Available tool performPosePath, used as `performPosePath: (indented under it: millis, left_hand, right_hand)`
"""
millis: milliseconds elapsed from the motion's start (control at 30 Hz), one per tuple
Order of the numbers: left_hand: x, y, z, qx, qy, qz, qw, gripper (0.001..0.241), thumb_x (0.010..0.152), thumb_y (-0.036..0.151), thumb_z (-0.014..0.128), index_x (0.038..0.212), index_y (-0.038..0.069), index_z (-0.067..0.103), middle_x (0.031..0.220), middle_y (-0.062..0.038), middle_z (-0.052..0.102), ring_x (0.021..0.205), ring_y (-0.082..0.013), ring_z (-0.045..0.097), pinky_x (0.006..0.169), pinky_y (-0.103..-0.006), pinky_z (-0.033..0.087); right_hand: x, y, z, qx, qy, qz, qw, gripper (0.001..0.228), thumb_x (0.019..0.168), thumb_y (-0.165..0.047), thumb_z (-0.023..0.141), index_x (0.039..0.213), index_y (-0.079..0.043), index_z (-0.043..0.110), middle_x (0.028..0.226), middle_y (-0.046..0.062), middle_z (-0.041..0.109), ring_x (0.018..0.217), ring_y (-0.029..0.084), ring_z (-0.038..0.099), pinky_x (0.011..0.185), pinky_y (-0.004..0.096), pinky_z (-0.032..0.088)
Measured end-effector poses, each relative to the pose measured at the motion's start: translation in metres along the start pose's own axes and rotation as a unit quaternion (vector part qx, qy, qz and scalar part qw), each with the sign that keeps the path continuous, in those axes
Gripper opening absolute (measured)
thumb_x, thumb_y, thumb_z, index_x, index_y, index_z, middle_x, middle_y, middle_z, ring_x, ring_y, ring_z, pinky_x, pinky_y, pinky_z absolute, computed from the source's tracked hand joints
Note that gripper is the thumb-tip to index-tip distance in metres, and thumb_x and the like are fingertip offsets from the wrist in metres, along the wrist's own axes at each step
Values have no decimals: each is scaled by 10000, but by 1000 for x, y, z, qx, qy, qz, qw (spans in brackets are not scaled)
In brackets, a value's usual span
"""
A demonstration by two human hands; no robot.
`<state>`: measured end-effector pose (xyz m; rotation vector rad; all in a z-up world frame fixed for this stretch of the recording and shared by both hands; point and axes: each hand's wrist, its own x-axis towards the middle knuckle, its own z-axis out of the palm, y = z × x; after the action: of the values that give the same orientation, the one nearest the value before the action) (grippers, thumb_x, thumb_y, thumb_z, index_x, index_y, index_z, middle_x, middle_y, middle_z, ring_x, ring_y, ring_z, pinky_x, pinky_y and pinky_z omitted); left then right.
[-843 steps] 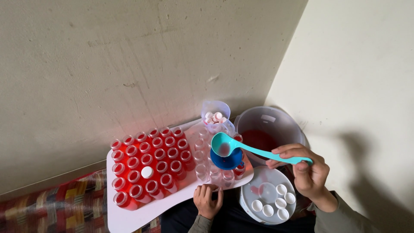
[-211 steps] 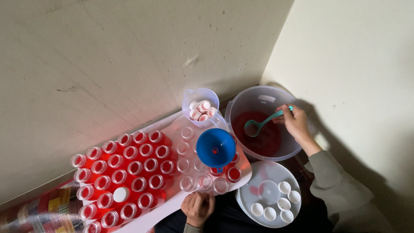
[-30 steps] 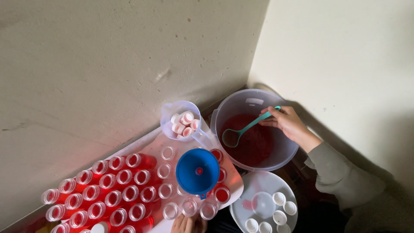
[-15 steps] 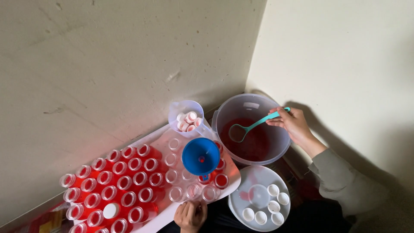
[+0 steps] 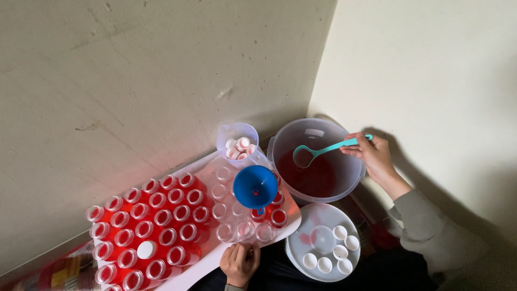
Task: The person scoops red liquid from a large plastic bucket using a blue ladle and pours it through a blue funnel into small clear plastic cups arranged on a white tray.
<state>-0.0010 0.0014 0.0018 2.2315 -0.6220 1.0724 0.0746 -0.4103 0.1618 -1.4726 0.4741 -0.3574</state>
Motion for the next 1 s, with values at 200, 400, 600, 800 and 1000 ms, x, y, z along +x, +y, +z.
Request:
performPosePath:
  millis: [200,400,600,800,1000]
  left_hand:
    - [5,2,-3,-7,7,6,1000,320,832,185,751,630,164,503,521,53,448,446,-134,424,448,-262,358]
    - [2,0,-4,-12,3,7,1000,289,832,197,761,663,159,530,538,42,495,462,-148,452,476,-275,383]
    - [3,1,-8,-25,-1,6,1000,300,845,197,754,663,169,518,538,52,473,469,-144,438,482,-277,384]
    - [4,2,-10,-25,5,4,1000,286,841,194,757,667,165,532,549,40,512,470,-147,461,478,-278,395]
    - [4,3,-11,-25,13,1,1000,294,842,193,748,657,168,521,564,37,515,484,-158,472,496,-283,399]
  right_hand:
    - [-2,-6,-3,44,19,-25,999,334,1106,-206,528,1094,108,642,1005,304,692,867,416,740,899,422,649]
    - [-18,-32,-1,57,24,-63,996,408,1104,-321,541,1081,74,640,992,266,700,866,390,747,904,415,656]
    - [-47,-70,7,74,17,-103,992,411,1117,-344,517,1064,47,633,1018,205,698,870,372,749,910,427,662]
    - [-70,-107,15,94,2,-147,985,389,1122,-353,496,1093,21,600,1131,140,662,875,362,735,903,441,664]
    - [-89,-134,28,115,-29,-173,978,389,1123,-376,507,1089,-7,626,1051,170,693,888,357,739,877,428,661]
